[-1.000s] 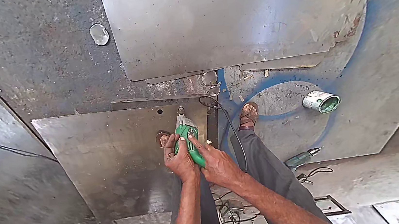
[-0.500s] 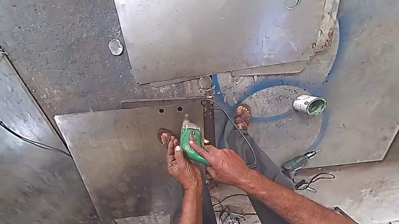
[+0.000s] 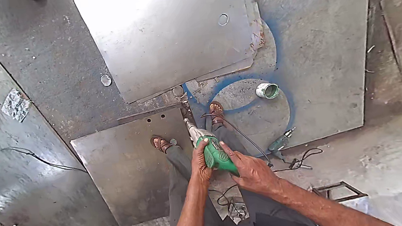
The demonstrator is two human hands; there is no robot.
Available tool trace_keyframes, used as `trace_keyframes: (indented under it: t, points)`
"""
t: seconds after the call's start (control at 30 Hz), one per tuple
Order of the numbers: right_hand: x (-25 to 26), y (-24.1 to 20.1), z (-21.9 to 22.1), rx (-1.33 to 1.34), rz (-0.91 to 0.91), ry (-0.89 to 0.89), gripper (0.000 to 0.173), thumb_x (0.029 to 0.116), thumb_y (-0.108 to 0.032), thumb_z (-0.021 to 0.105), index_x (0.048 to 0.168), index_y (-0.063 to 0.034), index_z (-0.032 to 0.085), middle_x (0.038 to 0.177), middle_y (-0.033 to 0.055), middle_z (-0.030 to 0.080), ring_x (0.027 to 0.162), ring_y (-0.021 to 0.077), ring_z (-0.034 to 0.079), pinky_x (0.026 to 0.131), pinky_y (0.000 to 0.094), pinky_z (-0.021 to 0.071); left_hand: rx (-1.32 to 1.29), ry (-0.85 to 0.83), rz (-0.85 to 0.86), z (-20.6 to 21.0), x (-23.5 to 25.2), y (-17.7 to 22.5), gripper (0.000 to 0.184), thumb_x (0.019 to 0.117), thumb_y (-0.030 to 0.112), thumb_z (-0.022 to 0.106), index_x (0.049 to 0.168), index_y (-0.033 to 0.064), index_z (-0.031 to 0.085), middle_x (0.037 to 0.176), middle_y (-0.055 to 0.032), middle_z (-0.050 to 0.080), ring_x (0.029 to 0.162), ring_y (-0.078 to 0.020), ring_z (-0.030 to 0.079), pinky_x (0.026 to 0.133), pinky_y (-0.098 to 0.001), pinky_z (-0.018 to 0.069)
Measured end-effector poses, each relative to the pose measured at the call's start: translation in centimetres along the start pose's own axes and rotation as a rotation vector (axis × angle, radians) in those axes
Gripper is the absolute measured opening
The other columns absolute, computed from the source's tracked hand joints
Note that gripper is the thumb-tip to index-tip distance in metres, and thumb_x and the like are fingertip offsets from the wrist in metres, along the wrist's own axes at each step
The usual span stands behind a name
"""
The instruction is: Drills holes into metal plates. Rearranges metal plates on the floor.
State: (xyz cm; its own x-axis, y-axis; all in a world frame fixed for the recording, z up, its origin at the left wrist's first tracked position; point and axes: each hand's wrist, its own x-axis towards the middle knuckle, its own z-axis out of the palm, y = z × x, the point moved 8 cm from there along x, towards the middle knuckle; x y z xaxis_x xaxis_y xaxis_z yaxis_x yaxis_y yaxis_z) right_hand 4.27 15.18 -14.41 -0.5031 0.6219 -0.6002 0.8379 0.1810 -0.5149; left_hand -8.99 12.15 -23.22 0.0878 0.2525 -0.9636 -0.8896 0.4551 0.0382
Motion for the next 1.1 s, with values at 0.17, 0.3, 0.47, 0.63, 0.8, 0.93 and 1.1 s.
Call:
trace_keyframes:
  t: [0.17,0.3,0.47,0.63,0.8,0.93,1.1]
  points:
    - [-6.0,9.5,-4.6,0.253,0.33,0.243,0.083,0.0861,-0.021,0.068,0.162,-0.0217,0.035,0.104,0.0148,0.075,0.083,0.0334,0.074,0.071,0.0569,0.0589,0.342,-0.097,-0.066,9.2,0.4,-6.6,0.064,0.1033,0.031,0.06,0.158,0.0145,0.031,0.134,-0.0208,0.061,0.112,-0.0343,0.067,0.088,-0.0532,0.0592]
    - [-10.4,19.3,-6.5,0.766,0.718,0.466,0.078,0.0867,-0.018,0.075,0.157,-0.0237,0.04,0.112,0.0084,0.074,0.08,0.0224,0.074,0.071,0.0473,0.0635,0.667,-0.149,0.061,10.6,-1.1,-7.2,0.059,0.1072,0.036,0.052,0.158,0.0126,0.036,0.153,-0.016,0.05,0.134,-0.0343,0.056,0.099,-0.0558,0.0545]
    - [-13.2,29.2,-7.2,1.057,0.845,0.753,0.067,0.0913,-0.009,0.072,0.151,-0.0195,0.044,0.114,0.0109,0.072,0.066,0.0257,0.069,0.056,0.0453,0.0604,0.961,-0.007,0.324,2.9,-3.7,-0.5,0.051,0.1017,0.02,0.063,0.147,0.0,0.049,0.138,-0.0152,0.063,0.127,-0.0268,0.062,0.101,-0.0473,0.0558]
    - [-11.7,37.3,-7.1,1.208,0.956,0.871,0.06,0.0893,-0.007,0.069,0.145,-0.0145,0.048,0.111,0.0098,0.069,0.068,0.0209,0.068,0.054,0.0383,0.0592,1.093,0.393,0.37,-8.8,-7.0,7.4,0.053,0.1024,0.024,0.063,0.148,0.0027,0.048,0.141,-0.0155,0.061,0.127,-0.028,0.061,0.1,-0.0514,0.0538]
    - [-8.8,42.4,-5.2,1.315,1.05,0.909,0.059,0.0857,-0.006,0.069,0.141,-0.0137,0.051,0.109,0.0101,0.066,0.067,0.0199,0.067,0.054,0.039,0.0601,1.148,0.641,0.295,-17.0,-12.3,11.2,0.055,0.1013,0.028,0.065,0.148,0.0041,0.048,0.144,-0.0179,0.057,0.129,-0.0325,0.058,0.1,-0.0573,0.0509]
    - [-6.9,44.2,-3.2,1.373,1.11,0.931,0.06,0.0852,-0.006,0.07,0.141,-0.0137,0.051,0.109,0.0108,0.064,0.067,0.0205,0.067,0.055,0.0394,0.0603,1.185,0.682,0.159,-20.0,-15.6,10.7,0.055,0.1008,0.027,0.066,0.148,0.0042,0.049,0.142,-0.0179,0.059,0.127,-0.0331,0.059,0.097,-0.0564,0.0522]
    - [-5.3,46.1,-1.7,1.382,1.112,0.936,0.059,0.0853,-0.006,0.07,0.14,-0.0131,0.051,0.109,0.0112,0.065,0.066,0.021,0.066,0.055,0.0399,0.0601,1.245,0.66,0.101,-20.1,-17.8,8.5,0.052,0.1006,0.027,0.067,0.146,0.0057,0.052,0.137,-0.0144,0.064,0.124,-0.0291,0.063,0.096,-0.0534,0.0548]
